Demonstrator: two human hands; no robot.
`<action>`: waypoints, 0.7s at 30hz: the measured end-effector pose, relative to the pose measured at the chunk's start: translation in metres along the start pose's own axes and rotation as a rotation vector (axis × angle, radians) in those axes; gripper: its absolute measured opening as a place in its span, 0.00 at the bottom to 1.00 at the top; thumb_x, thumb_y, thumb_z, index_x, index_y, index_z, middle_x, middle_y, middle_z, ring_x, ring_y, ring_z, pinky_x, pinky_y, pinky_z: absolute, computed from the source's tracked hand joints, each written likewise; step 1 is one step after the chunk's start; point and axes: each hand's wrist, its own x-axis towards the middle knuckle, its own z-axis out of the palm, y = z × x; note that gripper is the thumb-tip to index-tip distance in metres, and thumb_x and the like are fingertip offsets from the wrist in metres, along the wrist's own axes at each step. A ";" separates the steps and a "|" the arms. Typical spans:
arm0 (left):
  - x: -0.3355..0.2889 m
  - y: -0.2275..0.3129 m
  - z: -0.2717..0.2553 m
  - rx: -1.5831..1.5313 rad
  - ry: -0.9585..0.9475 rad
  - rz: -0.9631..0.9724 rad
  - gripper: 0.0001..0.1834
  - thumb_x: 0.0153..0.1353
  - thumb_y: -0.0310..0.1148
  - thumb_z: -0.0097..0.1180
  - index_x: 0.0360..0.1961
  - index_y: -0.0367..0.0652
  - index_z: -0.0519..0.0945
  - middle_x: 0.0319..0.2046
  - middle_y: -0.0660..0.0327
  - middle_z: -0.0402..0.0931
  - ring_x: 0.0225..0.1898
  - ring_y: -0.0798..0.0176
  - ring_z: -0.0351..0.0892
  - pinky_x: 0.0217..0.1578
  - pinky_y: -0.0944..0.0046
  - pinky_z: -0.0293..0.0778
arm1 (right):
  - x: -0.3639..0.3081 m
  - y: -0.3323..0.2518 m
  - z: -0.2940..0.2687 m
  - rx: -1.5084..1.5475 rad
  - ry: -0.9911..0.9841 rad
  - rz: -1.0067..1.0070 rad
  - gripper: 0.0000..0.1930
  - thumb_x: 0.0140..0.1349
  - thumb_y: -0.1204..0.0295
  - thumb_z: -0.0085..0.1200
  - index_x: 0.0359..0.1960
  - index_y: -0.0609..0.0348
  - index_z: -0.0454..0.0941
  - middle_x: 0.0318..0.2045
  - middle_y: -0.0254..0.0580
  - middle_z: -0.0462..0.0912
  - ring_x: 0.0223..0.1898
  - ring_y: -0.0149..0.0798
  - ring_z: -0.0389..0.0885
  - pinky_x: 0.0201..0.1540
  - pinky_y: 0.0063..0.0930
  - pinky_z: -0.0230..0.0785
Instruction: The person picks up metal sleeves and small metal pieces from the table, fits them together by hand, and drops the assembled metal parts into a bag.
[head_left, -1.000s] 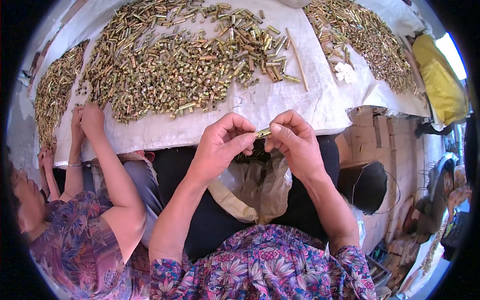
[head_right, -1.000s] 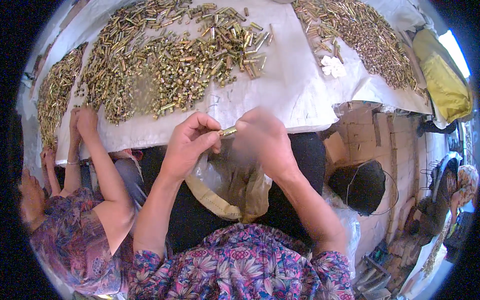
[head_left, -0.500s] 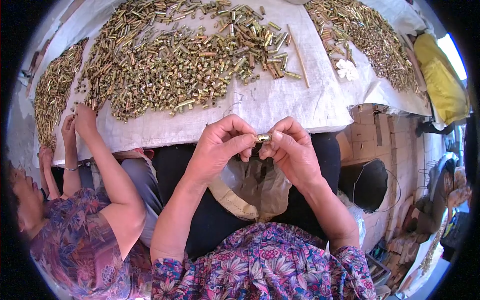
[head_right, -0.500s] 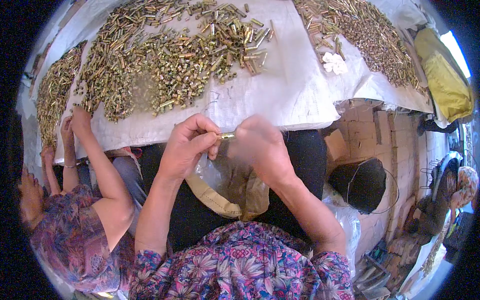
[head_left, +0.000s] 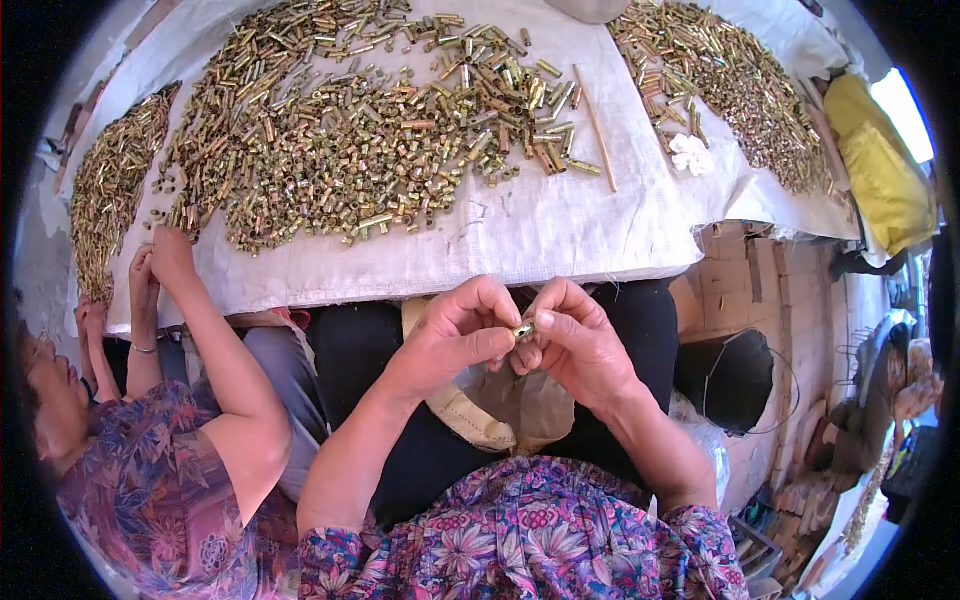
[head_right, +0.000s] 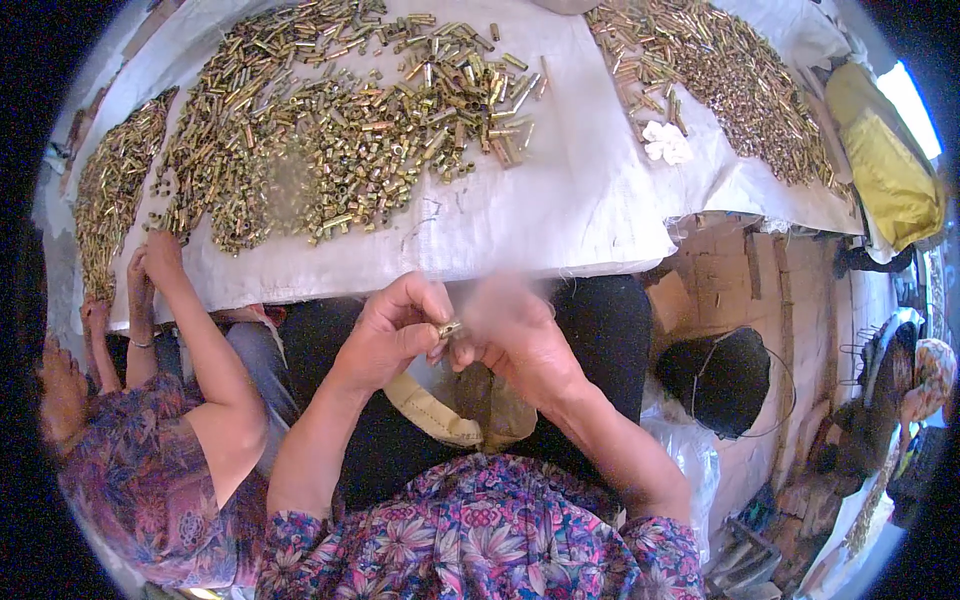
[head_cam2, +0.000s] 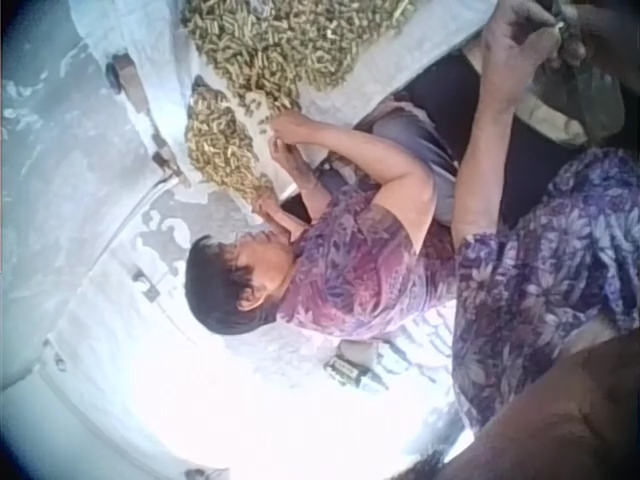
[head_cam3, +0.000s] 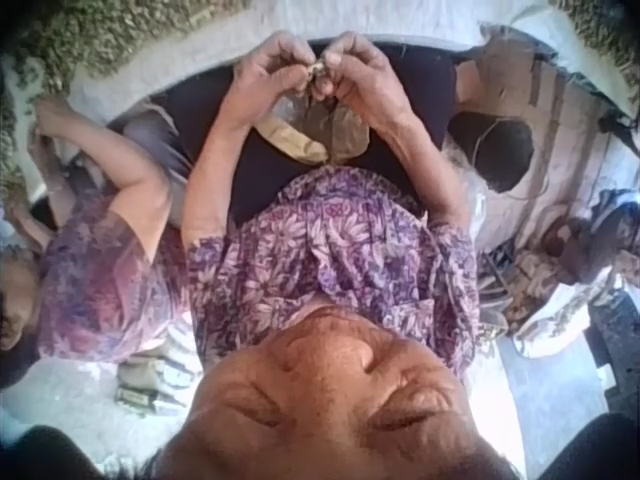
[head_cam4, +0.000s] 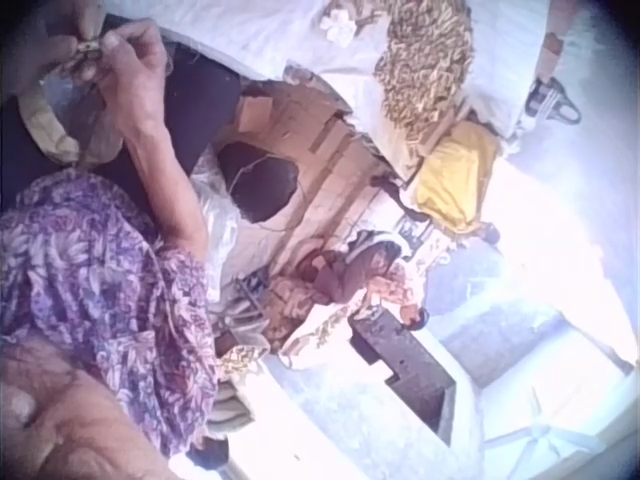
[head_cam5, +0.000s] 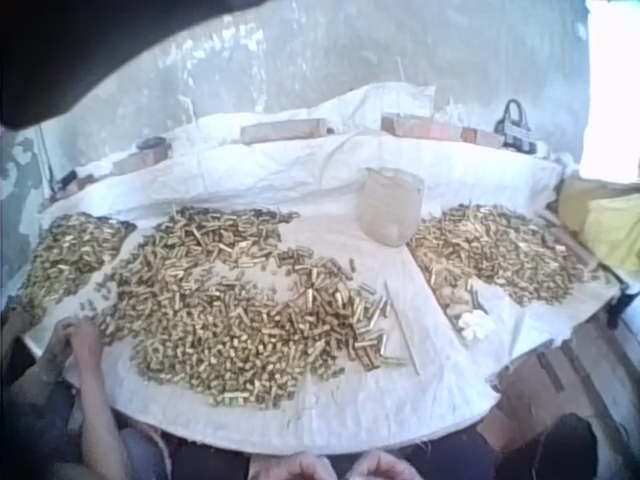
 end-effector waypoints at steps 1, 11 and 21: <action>-0.001 -0.001 -0.001 0.001 0.000 0.001 0.10 0.61 0.34 0.61 0.39 0.44 0.73 0.31 0.67 0.74 0.30 0.75 0.74 0.31 0.75 0.71 | -0.001 0.000 0.001 0.001 0.001 0.027 0.05 0.66 0.71 0.50 0.33 0.57 0.70 0.26 0.41 0.79 0.26 0.33 0.79 0.32 0.33 0.74; 0.016 0.029 -0.011 0.545 0.109 -0.019 0.10 0.59 0.30 0.61 0.40 0.40 0.76 0.29 0.67 0.75 0.30 0.72 0.74 0.32 0.69 0.72 | 0.005 -0.009 -0.015 -0.376 -0.027 0.021 0.06 0.66 0.70 0.52 0.34 0.59 0.72 0.29 0.38 0.79 0.29 0.31 0.79 0.35 0.27 0.73; 0.091 0.030 -0.039 1.703 0.522 0.191 0.10 0.55 0.34 0.60 0.36 0.43 0.76 0.35 0.56 0.74 0.35 0.49 0.79 0.33 0.51 0.74 | 0.042 -0.071 -0.033 -1.437 0.325 -0.510 0.05 0.59 0.76 0.56 0.35 0.65 0.76 0.23 0.33 0.76 0.28 0.23 0.73 0.33 0.21 0.67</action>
